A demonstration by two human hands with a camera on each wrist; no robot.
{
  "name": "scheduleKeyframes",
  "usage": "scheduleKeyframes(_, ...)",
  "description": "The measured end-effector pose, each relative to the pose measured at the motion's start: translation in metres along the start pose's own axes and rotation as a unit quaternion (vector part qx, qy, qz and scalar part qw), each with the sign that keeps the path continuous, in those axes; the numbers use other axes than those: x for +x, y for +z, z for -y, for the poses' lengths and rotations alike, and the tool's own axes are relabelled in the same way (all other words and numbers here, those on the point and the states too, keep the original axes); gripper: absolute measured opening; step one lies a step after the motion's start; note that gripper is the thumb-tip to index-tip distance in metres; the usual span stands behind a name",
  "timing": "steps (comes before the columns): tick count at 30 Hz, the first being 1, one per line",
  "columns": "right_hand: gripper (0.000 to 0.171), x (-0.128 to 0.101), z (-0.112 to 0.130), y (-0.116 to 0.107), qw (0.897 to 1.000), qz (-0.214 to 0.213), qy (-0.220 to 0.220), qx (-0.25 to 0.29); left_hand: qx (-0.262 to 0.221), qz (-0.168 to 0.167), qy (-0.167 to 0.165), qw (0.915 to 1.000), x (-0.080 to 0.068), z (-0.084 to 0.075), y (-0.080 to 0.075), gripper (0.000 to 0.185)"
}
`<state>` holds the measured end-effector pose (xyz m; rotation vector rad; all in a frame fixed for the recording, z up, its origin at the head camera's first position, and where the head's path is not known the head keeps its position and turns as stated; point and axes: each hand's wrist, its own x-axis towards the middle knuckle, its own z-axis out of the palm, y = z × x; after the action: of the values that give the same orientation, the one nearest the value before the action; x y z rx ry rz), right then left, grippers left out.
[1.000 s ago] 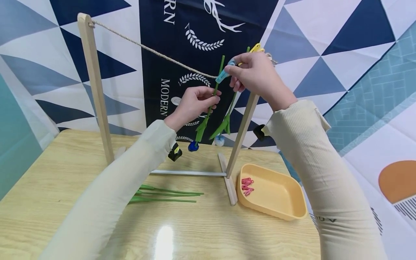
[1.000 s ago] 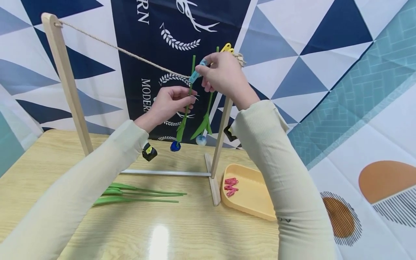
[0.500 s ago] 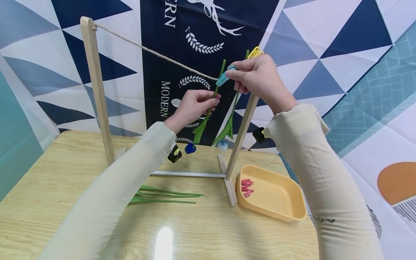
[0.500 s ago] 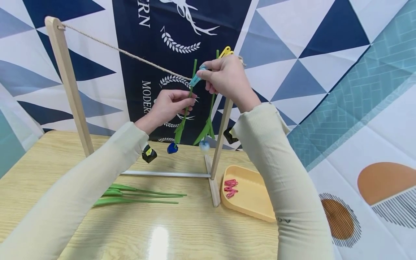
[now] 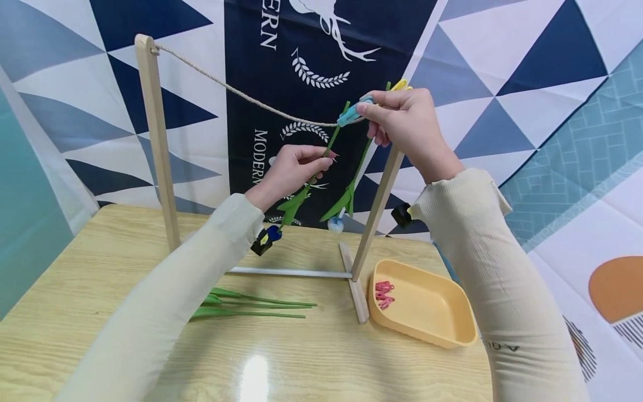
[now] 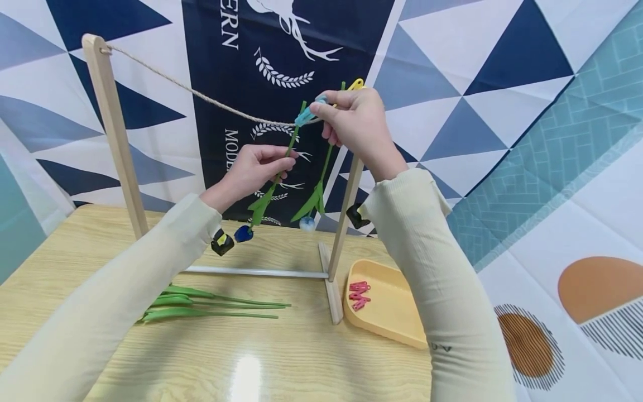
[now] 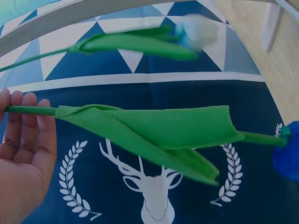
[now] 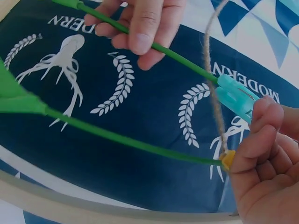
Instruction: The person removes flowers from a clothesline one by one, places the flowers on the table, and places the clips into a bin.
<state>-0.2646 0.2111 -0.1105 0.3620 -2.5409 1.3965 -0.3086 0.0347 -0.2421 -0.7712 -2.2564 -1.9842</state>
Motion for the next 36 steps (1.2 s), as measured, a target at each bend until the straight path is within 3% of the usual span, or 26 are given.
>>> scheduleKeyframes(7, 0.027, -0.006, 0.0, -0.003, 0.998, -0.015, -0.027, 0.062, 0.014, 0.02, -0.01, 0.9997, -0.011, 0.003, -0.012, 0.028)
scheduleKeyframes(13, 0.03, -0.022, 0.001, -0.008, 0.991, -0.027, -0.043, 0.125, 0.046, 0.076, -0.046, 0.995, -0.029, 0.003, -0.025, 0.026)
scheduleKeyframes(18, 0.032, -0.042, -0.013, -0.016, 0.989, -0.02, -0.042, 0.138, 0.089, 0.136, -0.075, 0.9839, -0.048, 0.011, -0.031, 0.027)
scheduleKeyframes(28, 0.028, -0.073, -0.072, -0.029, 0.99, -0.011, 0.024, 0.139, 0.132, 0.235, -0.108, 0.9569, -0.085, 0.042, -0.034, 0.02)
scheduleKeyframes(34, 0.027, -0.091, -0.113, -0.036, 0.988, -0.004, 0.094, 0.125, 0.141, 0.288, -0.116, 0.9401, -0.11, 0.061, -0.03, 0.018)
scheduleKeyframes(36, 0.027, -0.098, -0.127, -0.037, 0.988, -0.002, 0.121, 0.098, 0.14, 0.305, -0.122, 0.934, -0.118, 0.068, -0.028, 0.017)
